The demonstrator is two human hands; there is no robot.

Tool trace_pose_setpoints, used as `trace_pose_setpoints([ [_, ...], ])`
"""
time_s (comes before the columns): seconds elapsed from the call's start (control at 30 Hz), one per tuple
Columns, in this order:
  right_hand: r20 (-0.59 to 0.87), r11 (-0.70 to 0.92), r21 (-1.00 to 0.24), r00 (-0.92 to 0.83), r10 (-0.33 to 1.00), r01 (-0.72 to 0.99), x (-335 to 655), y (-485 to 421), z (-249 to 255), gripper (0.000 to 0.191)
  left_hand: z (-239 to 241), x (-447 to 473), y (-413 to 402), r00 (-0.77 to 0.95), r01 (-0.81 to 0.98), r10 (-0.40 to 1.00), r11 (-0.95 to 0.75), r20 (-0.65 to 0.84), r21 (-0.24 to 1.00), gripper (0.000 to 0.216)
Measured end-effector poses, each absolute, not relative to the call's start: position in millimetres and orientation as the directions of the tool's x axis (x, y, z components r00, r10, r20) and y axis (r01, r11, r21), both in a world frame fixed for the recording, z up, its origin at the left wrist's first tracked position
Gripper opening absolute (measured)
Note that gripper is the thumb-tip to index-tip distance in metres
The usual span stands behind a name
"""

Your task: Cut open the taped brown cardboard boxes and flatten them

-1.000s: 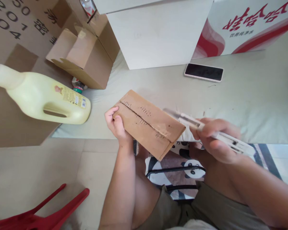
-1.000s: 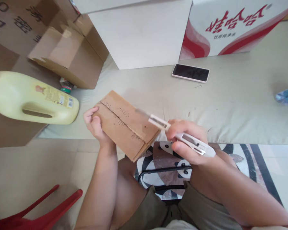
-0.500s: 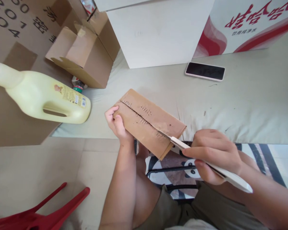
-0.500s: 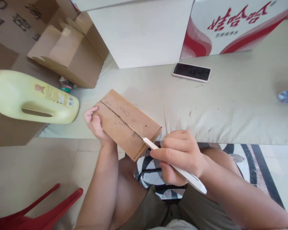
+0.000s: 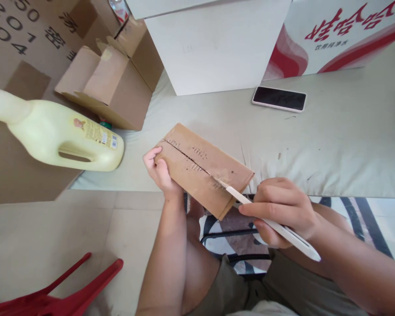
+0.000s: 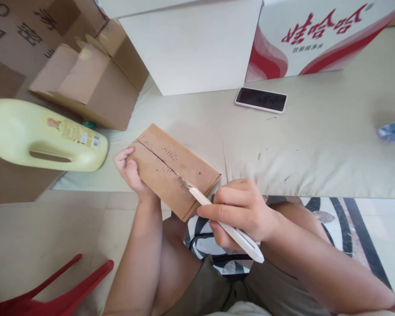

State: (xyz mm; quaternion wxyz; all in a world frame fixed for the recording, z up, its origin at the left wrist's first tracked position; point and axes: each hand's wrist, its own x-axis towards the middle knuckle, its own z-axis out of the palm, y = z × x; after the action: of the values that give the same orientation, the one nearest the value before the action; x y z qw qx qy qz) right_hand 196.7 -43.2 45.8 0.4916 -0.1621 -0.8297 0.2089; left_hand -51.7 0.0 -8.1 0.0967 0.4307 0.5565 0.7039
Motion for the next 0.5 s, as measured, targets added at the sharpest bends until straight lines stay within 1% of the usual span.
trace_pose_setpoints([
  [0.2,0.773,0.866,-0.498,-0.433,0.464,0.039,194.9,-44.3,46.2,0.026,-8.1,-51.2,-0.2,-0.605,0.334,0.633,-0.35,0.484,0.875,0.025],
  [0.37,0.724,0.851,-0.491,-0.456,0.517,0.186,191.5,-45.3,46.1,0.029,-8.2,-50.0,0.1,-0.609,0.311,0.625,-0.378,0.489,0.872,0.022],
  [0.5,0.751,0.884,-0.426,-0.469,0.465,0.195,192.3,-46.0,47.5,0.022,-6.9,-49.2,-0.4,-0.602,0.328,0.624,-0.374,0.498,0.867,0.023],
])
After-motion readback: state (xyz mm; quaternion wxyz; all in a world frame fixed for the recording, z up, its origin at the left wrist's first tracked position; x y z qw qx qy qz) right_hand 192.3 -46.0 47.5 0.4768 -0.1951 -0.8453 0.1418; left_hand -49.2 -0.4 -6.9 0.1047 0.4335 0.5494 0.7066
